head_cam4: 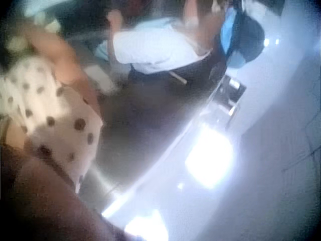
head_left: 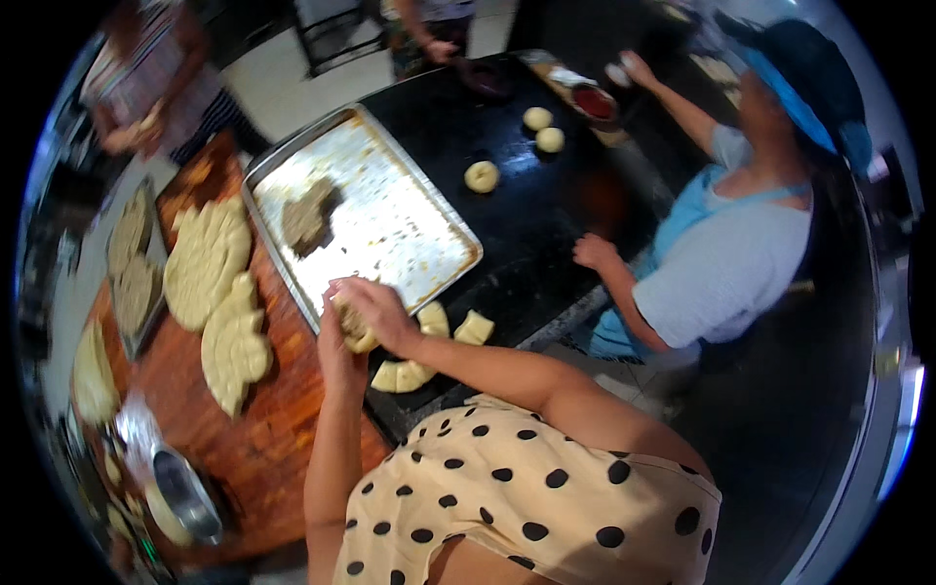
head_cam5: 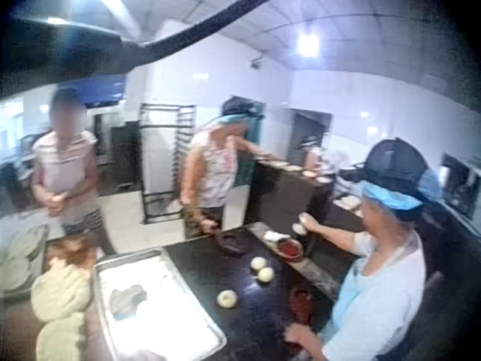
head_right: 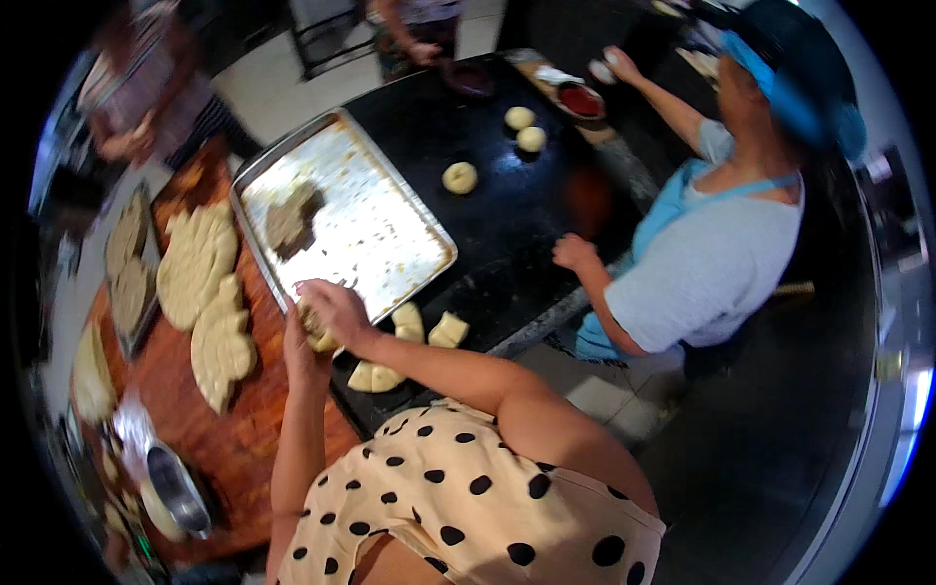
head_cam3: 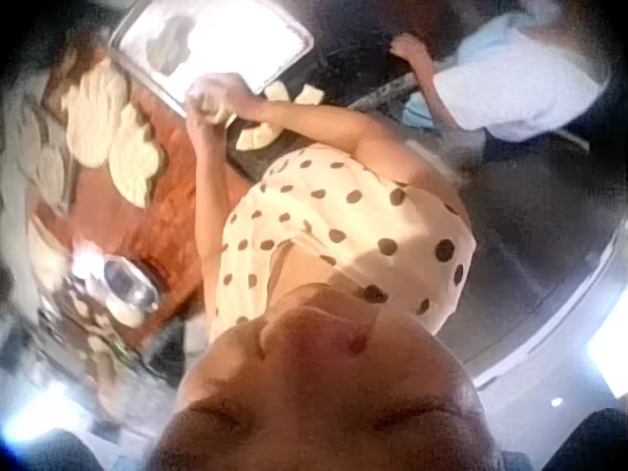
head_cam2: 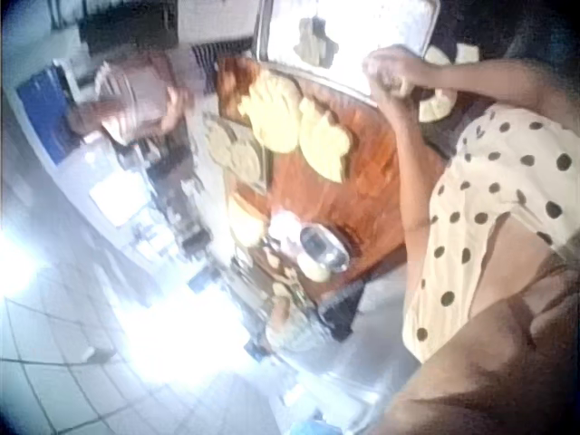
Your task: The person picks up pieces of dough, flattens them, adds a portion of filling from a tray by hand, and shapes them into round buns before placing them on a dark work surface.
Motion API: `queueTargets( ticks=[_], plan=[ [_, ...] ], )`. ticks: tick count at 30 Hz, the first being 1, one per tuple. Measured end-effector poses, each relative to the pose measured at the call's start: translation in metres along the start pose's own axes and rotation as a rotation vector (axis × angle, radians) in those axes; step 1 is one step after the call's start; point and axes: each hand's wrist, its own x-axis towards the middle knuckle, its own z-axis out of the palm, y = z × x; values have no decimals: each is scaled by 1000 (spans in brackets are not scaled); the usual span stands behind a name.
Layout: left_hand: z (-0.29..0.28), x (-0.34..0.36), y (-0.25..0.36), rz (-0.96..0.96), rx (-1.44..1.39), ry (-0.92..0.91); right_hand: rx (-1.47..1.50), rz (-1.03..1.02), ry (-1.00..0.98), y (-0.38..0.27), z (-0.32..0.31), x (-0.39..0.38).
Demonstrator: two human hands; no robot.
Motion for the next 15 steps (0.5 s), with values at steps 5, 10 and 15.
queueTargets(
  ticks=[5,10,15],
  plan=[
    [15,-2,-6,369,573,23,-221,-95,146,5,0,-17],
    [17,4,2,96,331,-53,33,8,239,3,1,-11],
    [21,-13,-18,100,-165,-42,-136,-93,227,2,14,-11]
  ],
)
